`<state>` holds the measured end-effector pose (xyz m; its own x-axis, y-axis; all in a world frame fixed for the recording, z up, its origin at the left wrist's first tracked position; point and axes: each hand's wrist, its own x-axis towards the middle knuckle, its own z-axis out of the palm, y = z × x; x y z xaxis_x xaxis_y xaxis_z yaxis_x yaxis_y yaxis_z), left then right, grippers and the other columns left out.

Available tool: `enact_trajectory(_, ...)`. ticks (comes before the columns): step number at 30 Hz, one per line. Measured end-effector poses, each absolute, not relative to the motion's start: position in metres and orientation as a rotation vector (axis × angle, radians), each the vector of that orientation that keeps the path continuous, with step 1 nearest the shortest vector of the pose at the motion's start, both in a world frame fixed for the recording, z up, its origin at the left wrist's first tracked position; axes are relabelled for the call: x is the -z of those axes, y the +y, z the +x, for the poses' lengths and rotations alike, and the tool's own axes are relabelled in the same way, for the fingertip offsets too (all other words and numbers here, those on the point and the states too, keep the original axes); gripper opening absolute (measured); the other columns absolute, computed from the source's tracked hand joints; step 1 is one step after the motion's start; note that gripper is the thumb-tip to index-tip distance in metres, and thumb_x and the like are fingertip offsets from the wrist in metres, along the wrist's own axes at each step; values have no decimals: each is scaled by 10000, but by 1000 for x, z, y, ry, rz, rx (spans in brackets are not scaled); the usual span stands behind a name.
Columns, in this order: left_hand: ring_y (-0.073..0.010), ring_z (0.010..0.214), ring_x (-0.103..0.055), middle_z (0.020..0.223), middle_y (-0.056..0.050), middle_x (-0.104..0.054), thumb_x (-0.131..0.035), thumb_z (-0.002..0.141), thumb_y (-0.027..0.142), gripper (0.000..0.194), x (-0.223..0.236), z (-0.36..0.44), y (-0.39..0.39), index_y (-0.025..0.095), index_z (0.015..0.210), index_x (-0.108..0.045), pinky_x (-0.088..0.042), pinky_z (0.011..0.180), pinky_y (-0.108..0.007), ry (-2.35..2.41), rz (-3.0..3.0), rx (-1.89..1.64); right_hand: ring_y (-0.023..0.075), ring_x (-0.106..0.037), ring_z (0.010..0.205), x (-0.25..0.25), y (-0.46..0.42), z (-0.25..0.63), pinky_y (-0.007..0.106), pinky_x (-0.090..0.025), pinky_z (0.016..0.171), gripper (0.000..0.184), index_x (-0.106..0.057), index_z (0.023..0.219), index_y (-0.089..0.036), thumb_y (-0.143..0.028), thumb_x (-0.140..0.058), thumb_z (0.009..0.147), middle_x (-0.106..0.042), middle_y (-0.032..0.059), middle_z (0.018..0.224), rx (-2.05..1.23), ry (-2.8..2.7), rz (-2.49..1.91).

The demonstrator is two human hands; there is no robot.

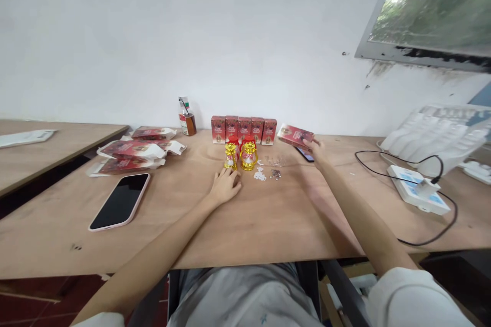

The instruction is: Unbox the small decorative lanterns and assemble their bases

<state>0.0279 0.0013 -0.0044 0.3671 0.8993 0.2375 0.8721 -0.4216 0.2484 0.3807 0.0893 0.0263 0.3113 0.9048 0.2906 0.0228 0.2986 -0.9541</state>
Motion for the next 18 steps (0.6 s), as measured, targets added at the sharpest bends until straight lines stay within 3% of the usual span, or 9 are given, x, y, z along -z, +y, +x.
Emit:
enact_trajectory(5,-295,1112,-463,1134,-107,-541,-472,815,310,253,7,30,12,202,1030,-551,-358,881,-470,1634,2521,-542,142,-674,855,-15,57,366,265,-584,749,198,-610,937,-204,-286,-652,761,-714,17,894,-1267,-768,-684)
enact_trajectory(11,-292,1112,-458,1116,-108,-537,-466,821,332,252,11,32,29,203,1022,-547,-356,891,-470,1663,2545,-554,146,-666,929,-4,41,340,270,-586,775,275,-599,1043,-234,-336,-619,789,-707,-9,1019,-1435,-662,-461)
enact_trajectory(18,-306,1086,-461,1082,-124,-543,-459,825,332,281,8,37,38,174,1025,-577,-357,900,-476,1548,2662,-523,140,-669,921,4,39,343,253,-587,764,252,-599,1037,-233,-325,-605,803,-711,-4,998,-1442,-600,-497)
